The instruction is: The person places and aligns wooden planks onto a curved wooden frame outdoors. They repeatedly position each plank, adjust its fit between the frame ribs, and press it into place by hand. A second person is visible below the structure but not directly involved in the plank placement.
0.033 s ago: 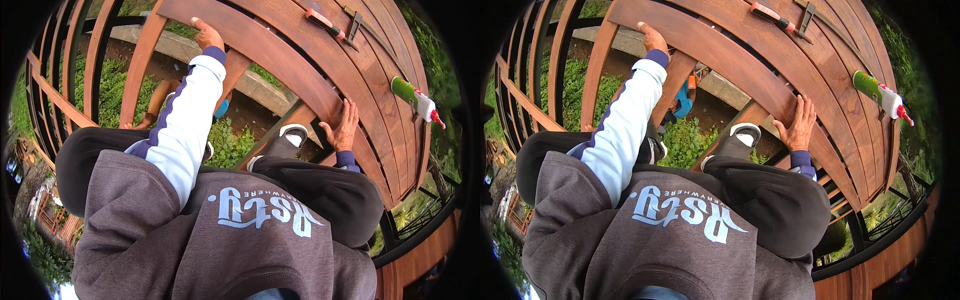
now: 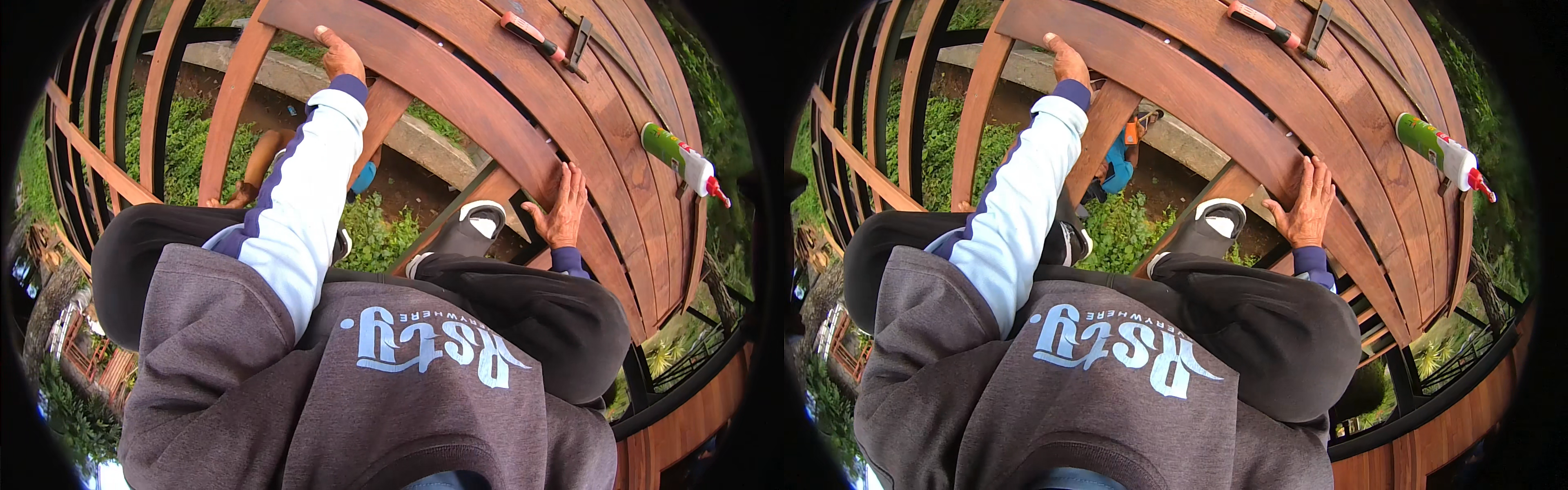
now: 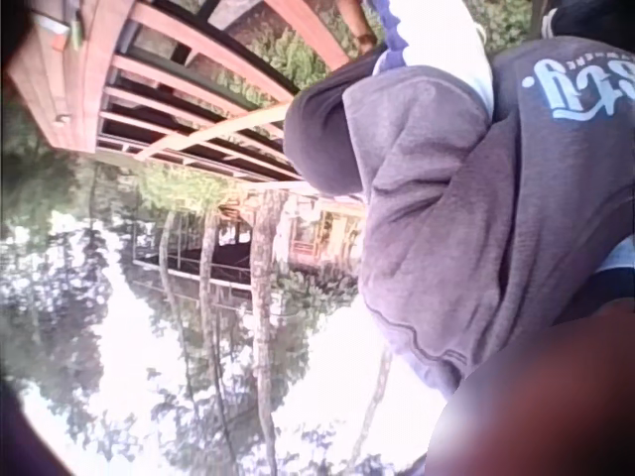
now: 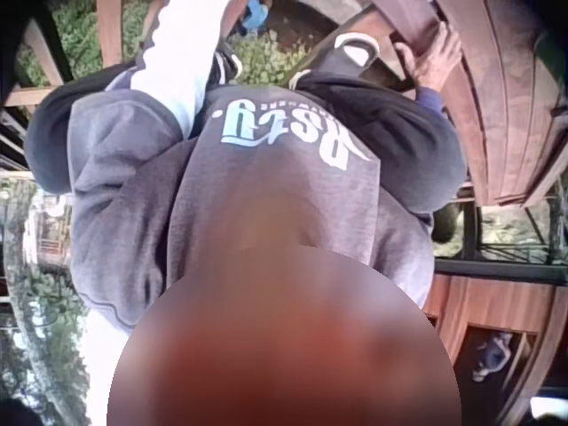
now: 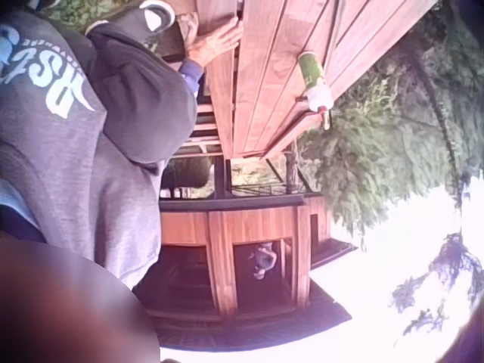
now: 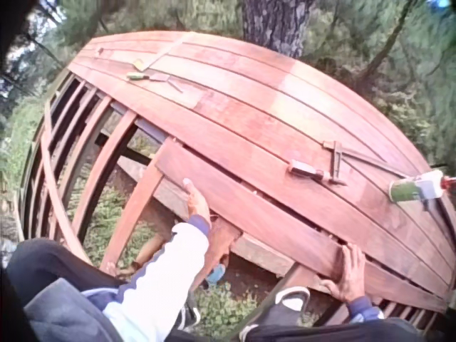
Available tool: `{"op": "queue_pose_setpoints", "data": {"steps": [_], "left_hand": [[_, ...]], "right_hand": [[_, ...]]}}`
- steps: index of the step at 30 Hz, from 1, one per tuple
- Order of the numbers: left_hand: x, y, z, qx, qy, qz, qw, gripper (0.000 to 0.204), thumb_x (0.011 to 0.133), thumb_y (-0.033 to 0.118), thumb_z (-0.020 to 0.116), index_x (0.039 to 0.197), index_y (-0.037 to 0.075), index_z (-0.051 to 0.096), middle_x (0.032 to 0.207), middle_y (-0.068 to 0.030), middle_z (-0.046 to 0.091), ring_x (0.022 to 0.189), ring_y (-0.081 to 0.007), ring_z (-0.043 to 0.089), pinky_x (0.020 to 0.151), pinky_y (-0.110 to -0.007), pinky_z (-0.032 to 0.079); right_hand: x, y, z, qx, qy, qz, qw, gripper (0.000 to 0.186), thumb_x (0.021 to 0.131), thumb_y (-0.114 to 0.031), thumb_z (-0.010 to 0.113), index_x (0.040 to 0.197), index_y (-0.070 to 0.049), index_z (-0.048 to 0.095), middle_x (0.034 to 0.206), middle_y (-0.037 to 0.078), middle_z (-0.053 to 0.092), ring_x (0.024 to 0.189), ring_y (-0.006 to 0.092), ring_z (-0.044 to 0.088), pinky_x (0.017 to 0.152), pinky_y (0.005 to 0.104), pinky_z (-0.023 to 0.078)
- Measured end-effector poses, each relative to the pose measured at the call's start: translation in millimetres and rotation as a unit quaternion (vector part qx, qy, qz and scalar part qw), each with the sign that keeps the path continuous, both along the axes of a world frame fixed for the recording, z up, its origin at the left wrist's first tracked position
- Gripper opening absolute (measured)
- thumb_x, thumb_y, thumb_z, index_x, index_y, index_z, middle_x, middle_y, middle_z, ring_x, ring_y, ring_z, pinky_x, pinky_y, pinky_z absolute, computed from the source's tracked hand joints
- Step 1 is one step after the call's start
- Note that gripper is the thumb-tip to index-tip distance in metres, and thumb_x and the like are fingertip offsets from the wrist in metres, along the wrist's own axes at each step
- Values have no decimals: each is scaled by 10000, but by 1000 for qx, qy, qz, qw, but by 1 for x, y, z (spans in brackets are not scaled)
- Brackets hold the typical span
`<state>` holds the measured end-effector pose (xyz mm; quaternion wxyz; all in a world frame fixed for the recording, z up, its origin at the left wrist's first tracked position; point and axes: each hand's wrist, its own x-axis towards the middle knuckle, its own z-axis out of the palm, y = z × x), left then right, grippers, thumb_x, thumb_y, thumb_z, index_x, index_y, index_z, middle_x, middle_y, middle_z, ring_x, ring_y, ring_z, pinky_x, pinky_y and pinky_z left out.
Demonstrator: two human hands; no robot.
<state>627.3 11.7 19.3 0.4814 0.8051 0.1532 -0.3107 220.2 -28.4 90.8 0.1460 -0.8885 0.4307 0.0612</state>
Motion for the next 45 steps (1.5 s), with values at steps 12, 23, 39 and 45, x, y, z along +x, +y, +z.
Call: {"op": "queue_pose_setpoints", "data": {"steps": [12, 23, 39, 45], "left_hand": [[30, 26, -64, 10, 158, -335, 929, 688, 836, 642, 493, 1050, 1, 620, 943, -158, 641, 804, -287, 630, 663, -407, 514], [11, 44, -41, -275, 270, -235, 892, 439, 808, 223, 720, 1100, -74, 585, 1043, -188, 644, 907, -280, 643, 790, -388, 522], [15, 40, 1, -53, 144, -395, 906, 557, 727, 491, 755, 973, 12, 610, 856, -40, 614, 748, -145, 541, 736, -342, 458], [18, 45, -4, -32, 122, -394, 910, 543, 734, 516, 739, 964, 42, 609, 835, -8, 552, 755, -125, 494, 736, -334, 436]], "right_hand": [[-11, -3, -7, -13, 49, 40, 998, 1039, 566, -161, 826, 1428, -127, 247, 1451, 108, 280, 1345, 346, 248, 1102, 462, 236], [-18, 0, -11, -20, 30, 6, 999, 1000, 549, -120, 820, 1404, -127, 301, 1391, 132, 339, 1308, 358, 298, 1077, 458, 277], [-34, 84, -88, 84, -673, -714, 171, 671, 945, -537, 195, 1061, 52, 494, 998, 174, 559, 978, 334, 552, 911, 519, 476], [-17, 33, -131, 61, -766, -640, 35, 554, 835, -399, 344, 1222, -48, 528, 1270, 141, 519, 1154, 324, 485, 993, 520, 396]]}}
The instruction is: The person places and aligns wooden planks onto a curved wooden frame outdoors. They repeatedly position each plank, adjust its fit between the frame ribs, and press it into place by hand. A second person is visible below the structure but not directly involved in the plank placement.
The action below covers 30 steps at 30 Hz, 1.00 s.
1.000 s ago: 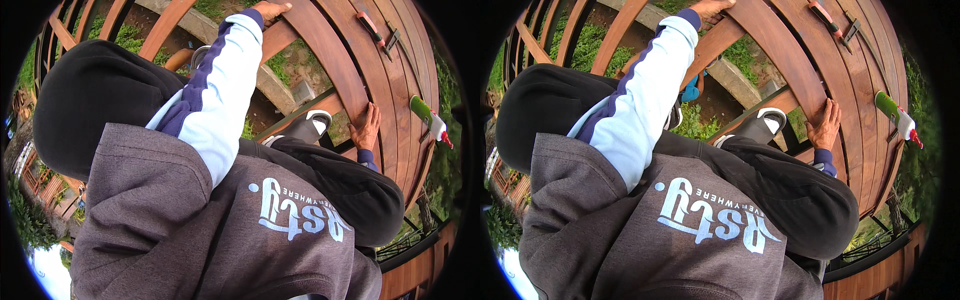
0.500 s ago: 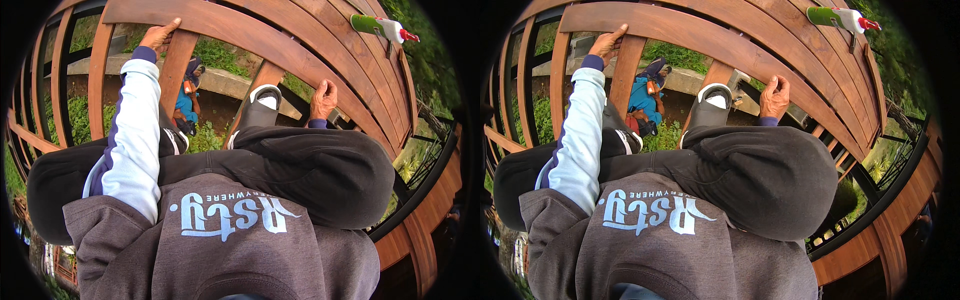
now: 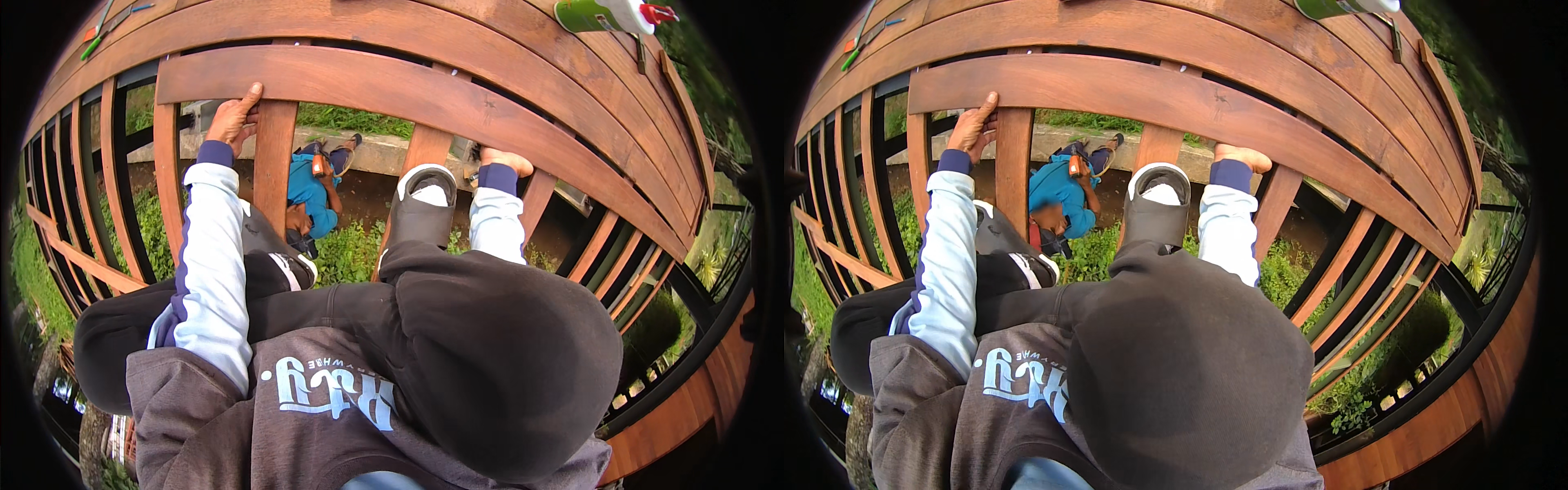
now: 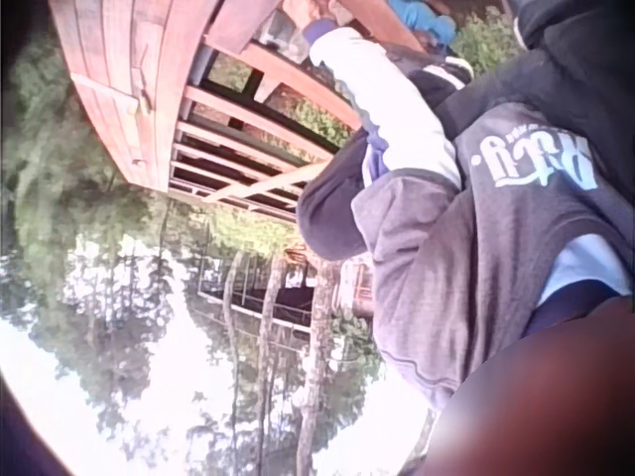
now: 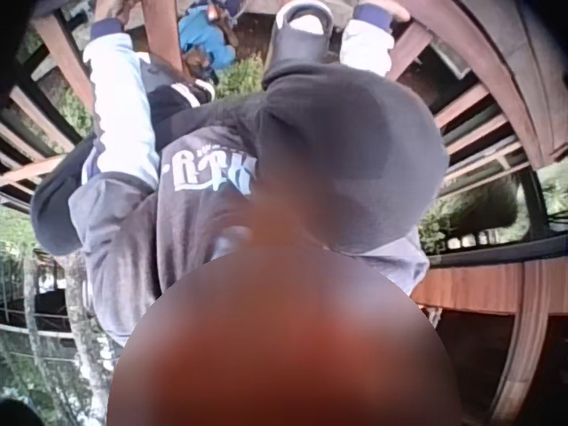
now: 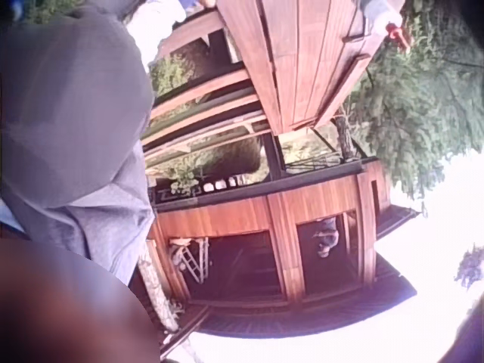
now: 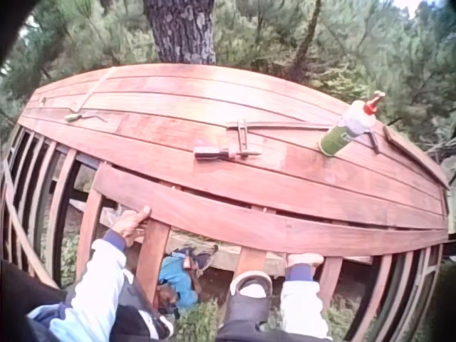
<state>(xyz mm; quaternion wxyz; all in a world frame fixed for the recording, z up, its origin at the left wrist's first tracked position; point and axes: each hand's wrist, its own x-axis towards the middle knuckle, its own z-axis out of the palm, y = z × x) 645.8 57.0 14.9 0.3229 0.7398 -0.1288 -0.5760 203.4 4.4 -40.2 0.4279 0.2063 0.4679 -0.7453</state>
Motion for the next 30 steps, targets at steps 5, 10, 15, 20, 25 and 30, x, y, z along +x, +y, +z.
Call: {"op": "queue_pose_setpoints", "data": {"steps": [5, 10, 15, 20, 25, 30], "left_hand": [[3, 2, -5, -26, 11, -24, 999, 596, 712, 534, 749, 982, 25, 596, 844, -10, 545, 790, -123, 506, 744, -335, 457], [6, 2, -3, -34, -6, -54, 998, 613, 716, 551, 737, 988, 20, 593, 846, -6, 549, 779, -116, 521, 709, -287, 469], [8, 2, -6, -57, -8, -72, 996, 573, 737, 537, 724, 976, 31, 599, 867, -14, 585, 794, -113, 551, 725, -283, 486], [6, 3, -6, -68, -14, -77, 995, 543, 735, 532, 728, 947, 46, 609, 848, -8, 588, 778, -104, 558, 712, -282, 497], [4, 3, -1, -70, -29, -78, 994, 543, 738, 524, 727, 935, 33, 606, 833, -11, 585, 784, -108, 563, 684, -256, 513], [5, 0, -6, -18, 5, -32, 999, 492, 748, 520, 723, 880, 64, 590, 789, 17, 529, 708, -95, 501, 644, -251, 453]], "right_hand": [[-4, -13, -4, 48, 36, 4, 998, 550, 787, -365, 359, 1214, -75, 549, 1284, 123, 531, 1127, 331, 513, 976, 517, 409], [4, -16, 1, 63, 34, -3, 997, 551, 791, -366, 354, 1213, -71, 548, 1287, 124, 529, 1133, 333, 510, 977, 519, 408], [8, -10, 2, 69, 25, 2, 997, 552, 795, -368, 350, 1213, -67, 547, 1290, 125, 526, 1139, 334, 507, 978, 522, 406], [7, -15, -2, 70, 13, 6, 997, 553, 799, -370, 345, 1213, -63, 545, 1293, 126, 523, 1145, 335, 503, 979, 524, 405], [11, -9, 7, 103, 24, -5, 994, 554, 803, -371, 340, 1212, -59, 544, 1297, 127, 521, 1150, 336, 500, 980, 526, 404], [2, -5, 16, 31, -94, -29, 995, 592, 825, -421, 304, 1244, -67, 528, 1314, 147, 505, 1193, 340, 475, 996, 561, 379]]}}
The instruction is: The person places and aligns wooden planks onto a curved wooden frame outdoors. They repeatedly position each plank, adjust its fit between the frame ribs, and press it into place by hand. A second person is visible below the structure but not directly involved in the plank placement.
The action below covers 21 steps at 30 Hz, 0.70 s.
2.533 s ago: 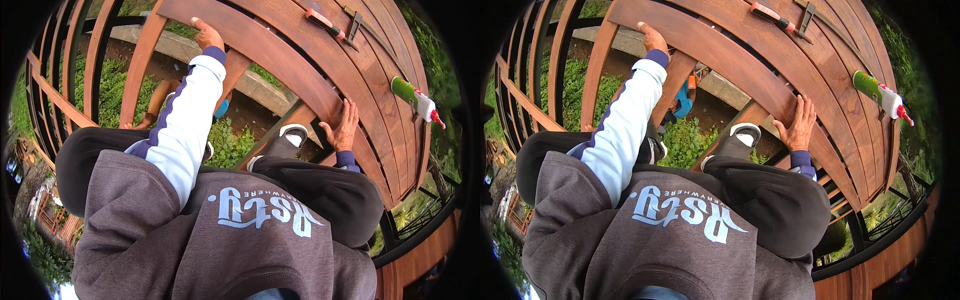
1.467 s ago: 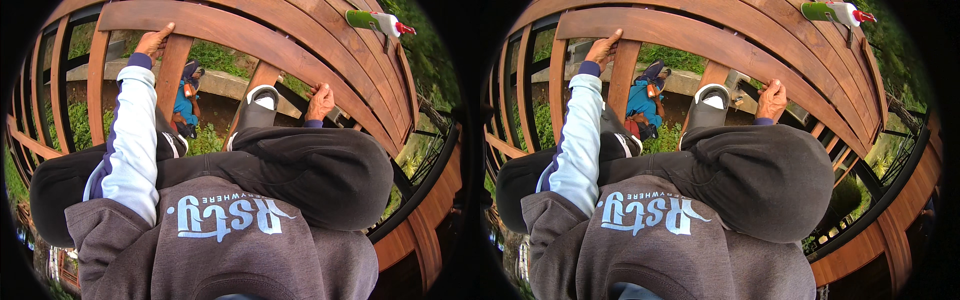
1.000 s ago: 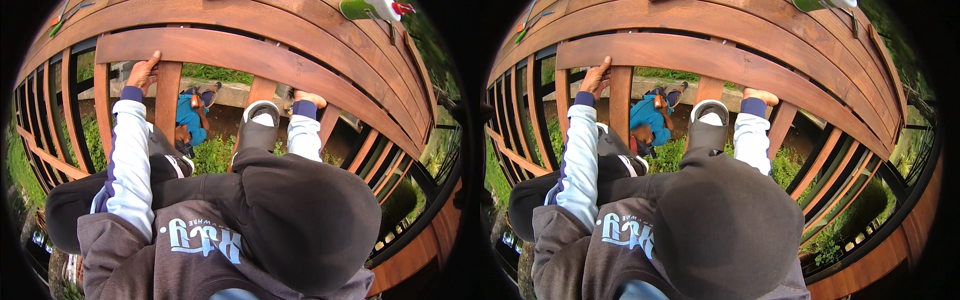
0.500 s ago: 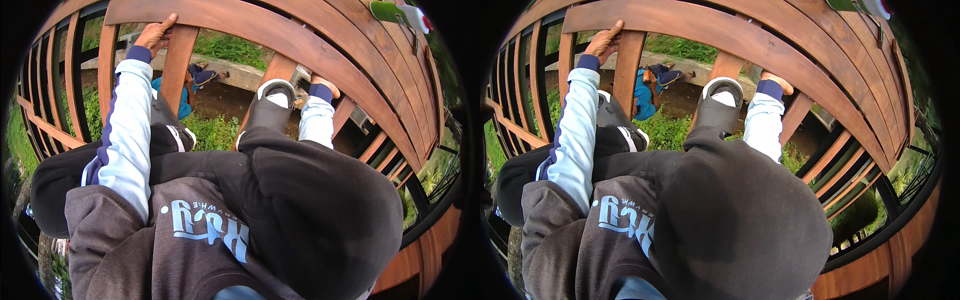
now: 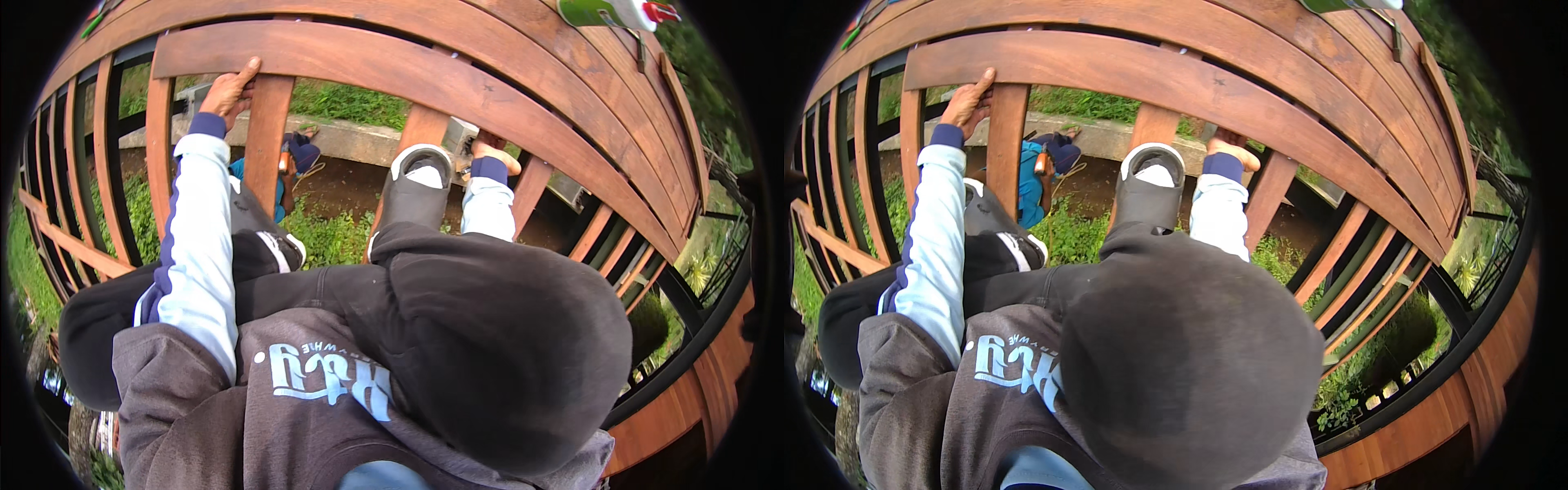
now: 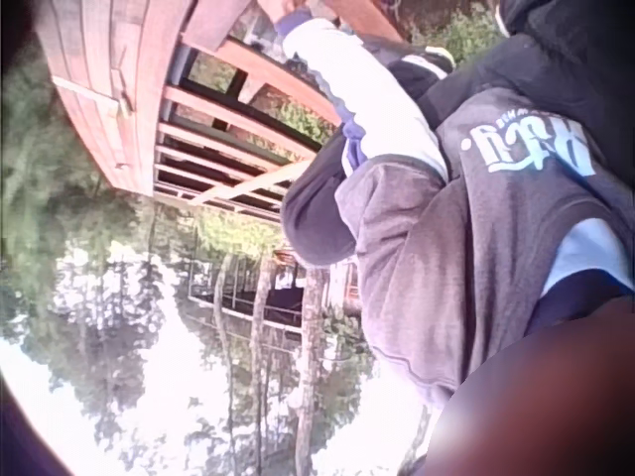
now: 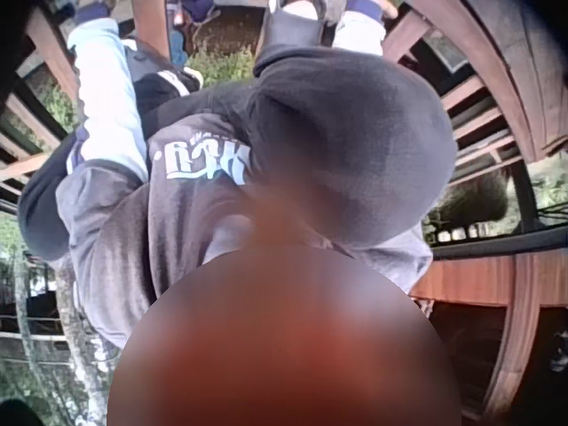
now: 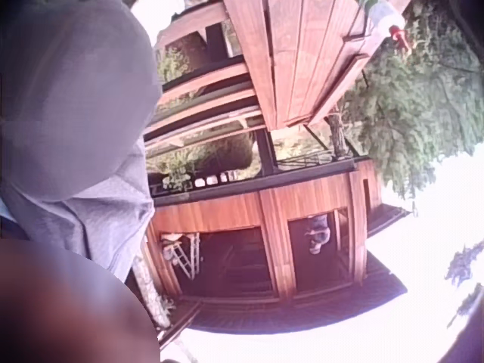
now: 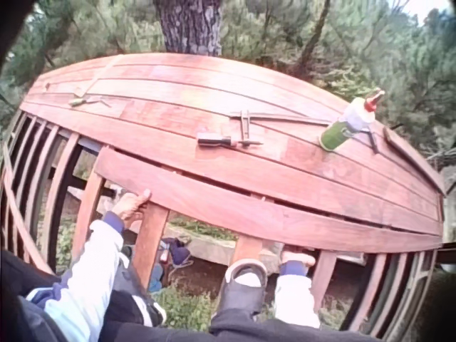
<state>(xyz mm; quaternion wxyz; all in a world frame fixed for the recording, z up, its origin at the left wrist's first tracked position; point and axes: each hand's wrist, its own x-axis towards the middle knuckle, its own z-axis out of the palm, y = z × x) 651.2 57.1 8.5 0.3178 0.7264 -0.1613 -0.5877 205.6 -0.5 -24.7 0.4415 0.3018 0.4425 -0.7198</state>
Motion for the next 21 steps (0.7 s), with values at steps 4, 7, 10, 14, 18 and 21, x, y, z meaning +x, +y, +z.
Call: {"op": "queue_pose_setpoints", "data": {"steps": [4, 7, 10, 14, 18, 21], "left_hand": [[4, 2, -2, -5, -17, 3, 1000, 542, 726, 558, 723, 861, 59, 561, 792, -11, 510, 710, -119, 474, 632, -304, 421], [6, -1, 0, -2, -2, -32, 999, 533, 734, 576, 704, 881, 84, 563, 782, 17, 483, 698, -105, 445, 597, -263, 386], [5, -4, 0, 15, -14, 1, 1000, 473, 748, 551, 708, 836, 111, 558, 719, 26, 469, 610, -91, 443, 530, -248, 384], [11, -4, -4, -1, 6, -9, 1000, 428, 766, 531, 700, 764, 140, 528, 694, 43, 468, 580, -77, 444, 522, -227, 384], [13, -2, -6, -1, -5, -5, 1000, 439, 756, 539, 706, 796, 135, 541, 713, 39, 470, 599, -75, 441, 524, -229, 373], [8, -3, -5, 8, -5, 14, 1000, 443, 755, 541, 705, 796, 132, 542, 711, 41, 459, 604, -74, 426, 533, -233, 357]], "right_hand": [[-2, -9, -17, 27, 62, -11, 998, 536, 864, -415, 302, 1222, -103, 550, 1291, 98, 530, 1159, 306, 504, 938, 522, 439], [-4, 0, -28, -32, 84, -19, 996, 529, 854, -431, 325, 1195, -106, 565, 1272, 104, 535, 1134, 295, 510, 929, 498, 447], [1, 6, -31, -32, -51, -56, 997, 591, 841, -527, 316, 1207, -128, 553, 1265, 75, 540, 1134, 270, 501, 951, 466, 424], [12, -9, -36, -12, 23, -41, 999, 667, 798, -617, 306, 1202, -142, 544, 1254, 63, 538, 1090, 251, 493, 916, 461, 423], [10, 4, -41, 1, -22, -48, 999, 629, 821, -532, 268, 1180, -109, 566, 1236, 92, 553, 1136, 270, 497, 961, 447, 420], [12, 3, -45, 64, -77, -122, 987, 656, 806, -550, 279, 1165, -81, 565, 1189, 93, 576, 1102, 267, 520, 942, 433, 430]]}}
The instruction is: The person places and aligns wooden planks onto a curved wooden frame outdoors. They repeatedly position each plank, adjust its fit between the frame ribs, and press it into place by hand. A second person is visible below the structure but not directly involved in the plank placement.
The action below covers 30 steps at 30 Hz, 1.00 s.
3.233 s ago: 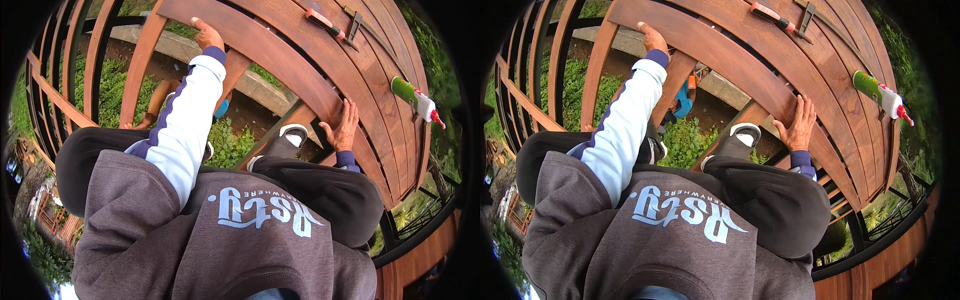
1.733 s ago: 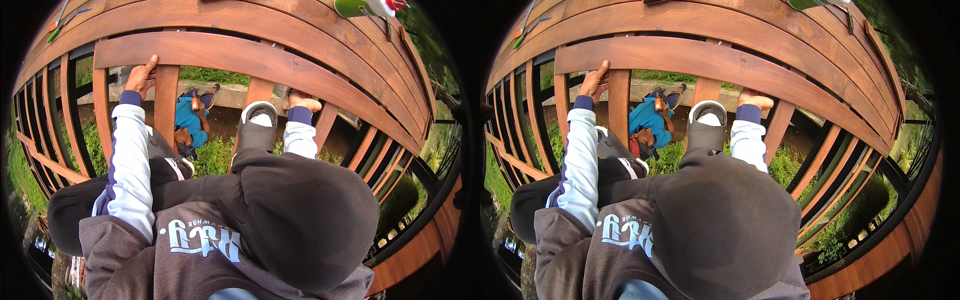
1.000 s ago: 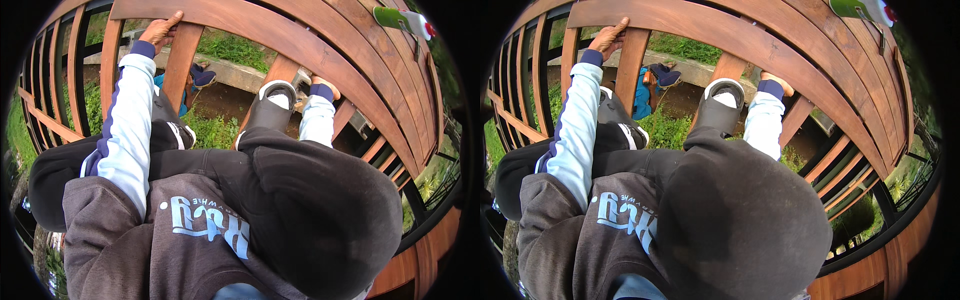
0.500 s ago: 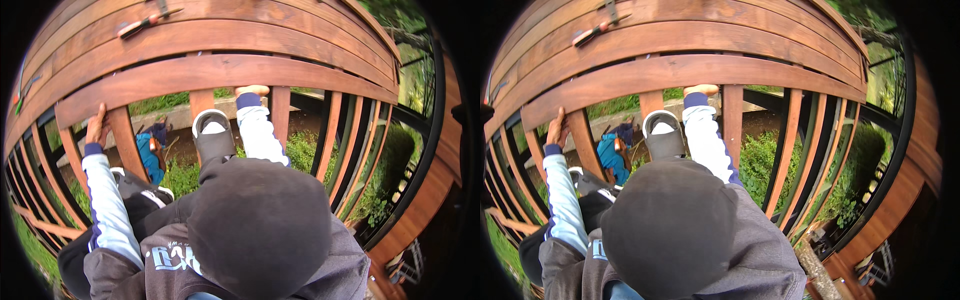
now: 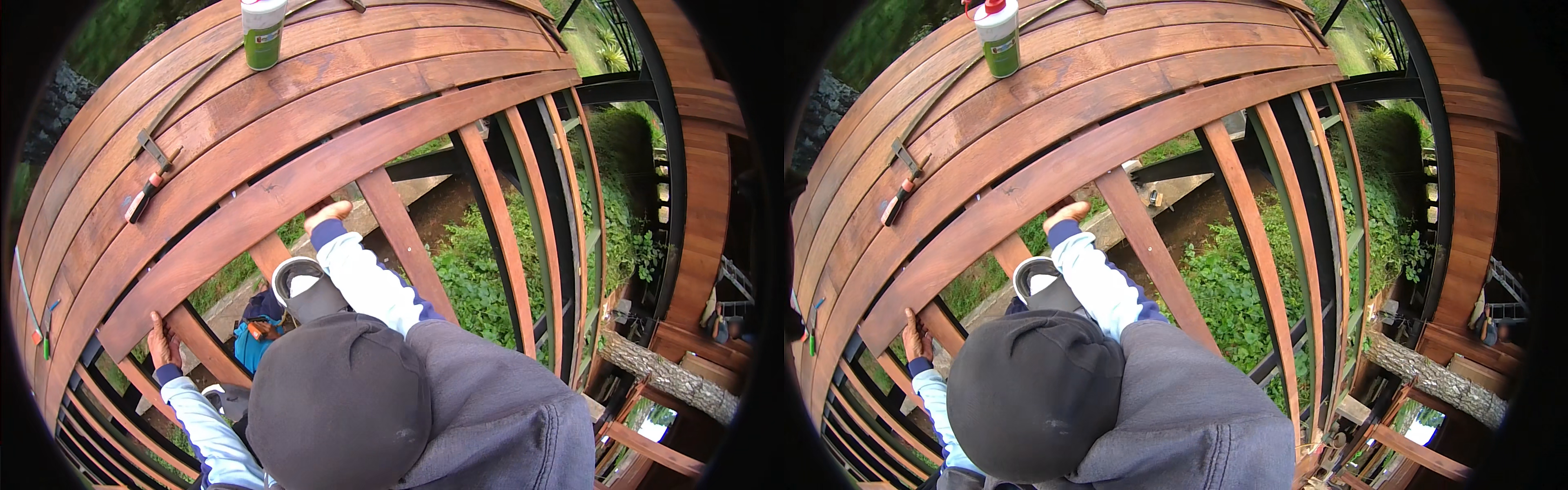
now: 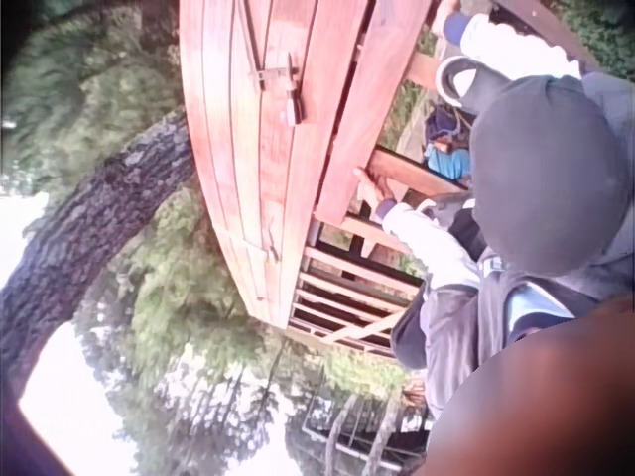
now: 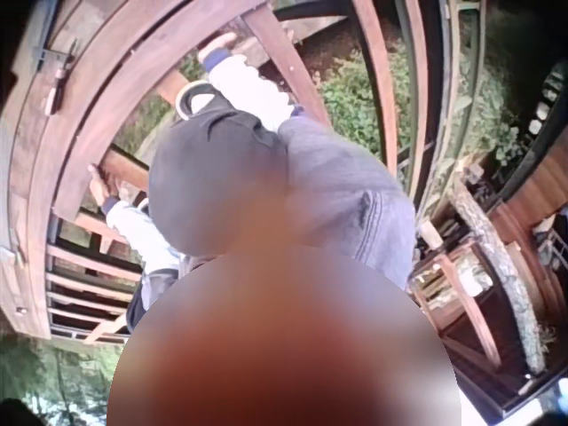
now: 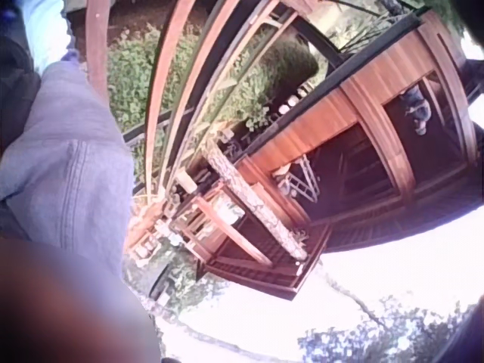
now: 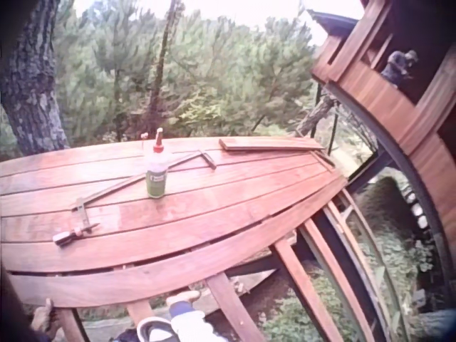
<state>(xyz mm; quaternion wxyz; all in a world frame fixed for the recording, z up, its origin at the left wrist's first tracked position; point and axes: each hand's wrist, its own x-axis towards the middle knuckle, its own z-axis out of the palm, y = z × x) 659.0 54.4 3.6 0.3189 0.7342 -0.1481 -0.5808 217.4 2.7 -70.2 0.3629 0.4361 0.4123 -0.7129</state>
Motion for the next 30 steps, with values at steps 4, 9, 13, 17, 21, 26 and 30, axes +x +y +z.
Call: {"op": "queue_pose_setpoints", "data": {"steps": [4, 9, 13, 17, 21, 26, 30], "left_hand": [[-5, 1, 4, -11, -3, 17, 1000, 443, 756, 544, 703, 788, 132, 542, 693, 44, 461, 596, -67, 427, 523, -225, 351], [-1, 0, 4, -4, -1, -10, 1000, 439, 768, 539, 693, 808, 127, 546, 679, 52, 464, 559, -59, 425, 485, -204, 327], [-3, 1, 3, -18, 6, -16, 1000, 429, 774, 534, 690, 789, 136, 531, 673, 54, 458, 558, -60, 418, 476, -210, 313], [1, 2, 4, -19, 19, -18, 999, 399, 775, 496, 710, 796, 142, 529, 695, 47, 478, 586, -74, 431, 529, -238, 342], [11, 6, -7, -24, 32, -41, 998, 358, 767, 436, 743, 813, 146, 538, 712, 49, 503, 619, -72, 453, 554, -246, 350], [8, 14, -14, -54, 1, -8, 999, 386, 768, 429, 745, 922, 113, 587, 727, 51, 509, 627, -64, 448, 565, -234, 346], [-22, 0, -19, -104, 14, -12, 994, 453, 845, 356, 667, 1116, 12, 548, 1029, -73, 568, 908, -151, 538, 758, -286, 434]], "right_hand": [[7, -17, -2, 79, 8, 52, 995, 572, 823, -544, 307, 1151, -154, 567, 1197, 63, 568, 1057, 260, 523, 900, 442, 450], [6, -2, 6, -91, 30, 69, 993, 615, 825, -539, 293, 1209, -127, 542, 1248, 86, 541, 1122, 282, 496, 961, 475, 409], [12, -13, 0, 12, 64, 35, 997, 604, 849, -518, 264, 1243, -143, 525, 1317, 72, 497, 1170, 276, 477, 992, 463, 393], [16, -16, -11, -33, 80, 70, 994, 578, 852, -512, 297, 1264, -162, 503, 1317, 61, 495, 1166, 280, 481, 977, 475, 401], [5, 6, -2, -99, 91, 175, 975, 538, 810, -580, 379, 1144, -188, 536, 1119, 45, 580, 1004, 249, 540, 806, 476, 469], [-1, 44, 41, -16, 142, 459, 877, 546, 891, -493, 347, 1015, 12, 515, 914, 143, 565, 817, 271, 586, 734, 463, 525], [-1, 54, 69, 22, 246, 553, 796, 426, 916, -416, 455, 952, -1, 543, 796, 120, 582, 645, 222, 605, 536, 360, 539]]}}
